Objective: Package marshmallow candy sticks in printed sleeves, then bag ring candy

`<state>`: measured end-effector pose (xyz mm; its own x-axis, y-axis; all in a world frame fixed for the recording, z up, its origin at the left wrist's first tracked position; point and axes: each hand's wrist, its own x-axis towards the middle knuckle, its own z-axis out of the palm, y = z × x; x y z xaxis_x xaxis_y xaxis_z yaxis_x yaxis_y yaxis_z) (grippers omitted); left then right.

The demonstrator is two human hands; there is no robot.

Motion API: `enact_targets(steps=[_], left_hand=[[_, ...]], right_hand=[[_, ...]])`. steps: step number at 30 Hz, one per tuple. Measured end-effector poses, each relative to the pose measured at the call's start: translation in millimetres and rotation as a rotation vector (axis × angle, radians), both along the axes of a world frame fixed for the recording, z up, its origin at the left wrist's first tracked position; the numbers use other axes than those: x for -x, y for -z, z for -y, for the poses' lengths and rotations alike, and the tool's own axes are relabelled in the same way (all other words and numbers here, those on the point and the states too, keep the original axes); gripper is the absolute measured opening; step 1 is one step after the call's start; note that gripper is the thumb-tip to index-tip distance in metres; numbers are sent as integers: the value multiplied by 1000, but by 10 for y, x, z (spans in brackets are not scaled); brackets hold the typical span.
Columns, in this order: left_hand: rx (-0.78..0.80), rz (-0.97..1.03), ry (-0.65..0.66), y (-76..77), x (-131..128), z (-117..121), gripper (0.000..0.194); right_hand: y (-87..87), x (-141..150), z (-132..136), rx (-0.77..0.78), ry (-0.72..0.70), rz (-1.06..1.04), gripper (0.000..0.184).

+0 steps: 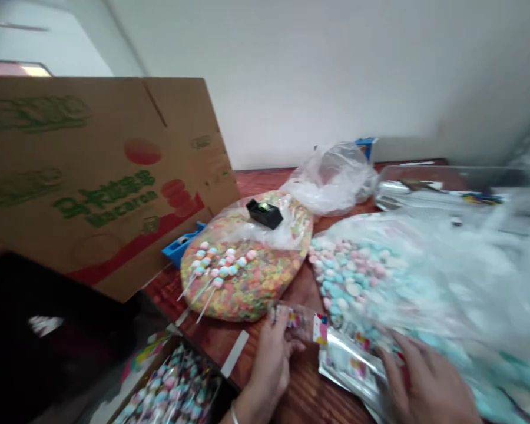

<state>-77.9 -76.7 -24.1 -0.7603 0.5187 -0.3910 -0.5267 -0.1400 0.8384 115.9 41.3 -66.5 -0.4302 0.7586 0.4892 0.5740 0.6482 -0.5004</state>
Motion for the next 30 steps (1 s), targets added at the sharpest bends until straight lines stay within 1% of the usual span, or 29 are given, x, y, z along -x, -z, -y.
enact_targets(steps=[1, 2, 3, 5, 6, 7, 8, 9, 13, 15, 17, 20, 22, 24, 26, 28, 30], left_hand=[[-47, 34, 22, -44, -3, -8, 44], [-93, 65, 50, -89, -21, -15, 42], [-135, 89, 88, -133, -52, -21, 40], [-194, 113, 171, -207, -131, -28, 35], [-204, 107, 208, -234, -167, -31, 34], [-199, 87, 243, -253, -193, -33, 33], [-184, 61, 272, -264, -209, -36, 33], [-168, 29, 287, -267, -213, -38, 32], [-126, -113, 232, -223, -174, -54, 24], [-132, -128, 218, -192, -162, -66, 26], [-153, -74, 223, -168, -158, -83, 31], [-190, 74, 143, -144, -135, -109, 38], [-204, 185, 84, -131, -103, -122, 45], [-206, 274, 56, -121, -73, -130, 48], [-204, 317, 48, -119, -61, -134, 49], [-212, 314, 55, -126, -71, -136, 48], [-229, 284, 81, -140, -93, -136, 47]], right_hand=[[-99, 45, 44, 41, -16, -50, 50], [-199, 124, 108, 189, -25, -110, 48], [-292, 225, 184, 349, -33, -207, 47], [-436, 434, 333, 767, -174, -376, 53], [-482, 519, 392, 929, -234, -490, 49], [-512, 582, 435, 1037, -261, -570, 46], [-529, 620, 462, 1095, -292, -605, 42], [-537, 636, 476, 1113, -307, -608, 40], [-535, 604, 472, 1006, -294, -460, 38], [-529, 600, 470, 955, -258, -420, 41], [-531, 607, 470, 921, -219, -395, 48], [-579, 586, 471, 879, -147, -414, 54], [-644, 543, 479, 814, -90, -468, 50], [-711, 497, 502, 700, -47, -522, 44], [-752, 475, 536, 569, -72, -542, 39], [-757, 487, 568, 463, -159, -532, 34], [-740, 525, 586, 392, -233, -493, 29]])
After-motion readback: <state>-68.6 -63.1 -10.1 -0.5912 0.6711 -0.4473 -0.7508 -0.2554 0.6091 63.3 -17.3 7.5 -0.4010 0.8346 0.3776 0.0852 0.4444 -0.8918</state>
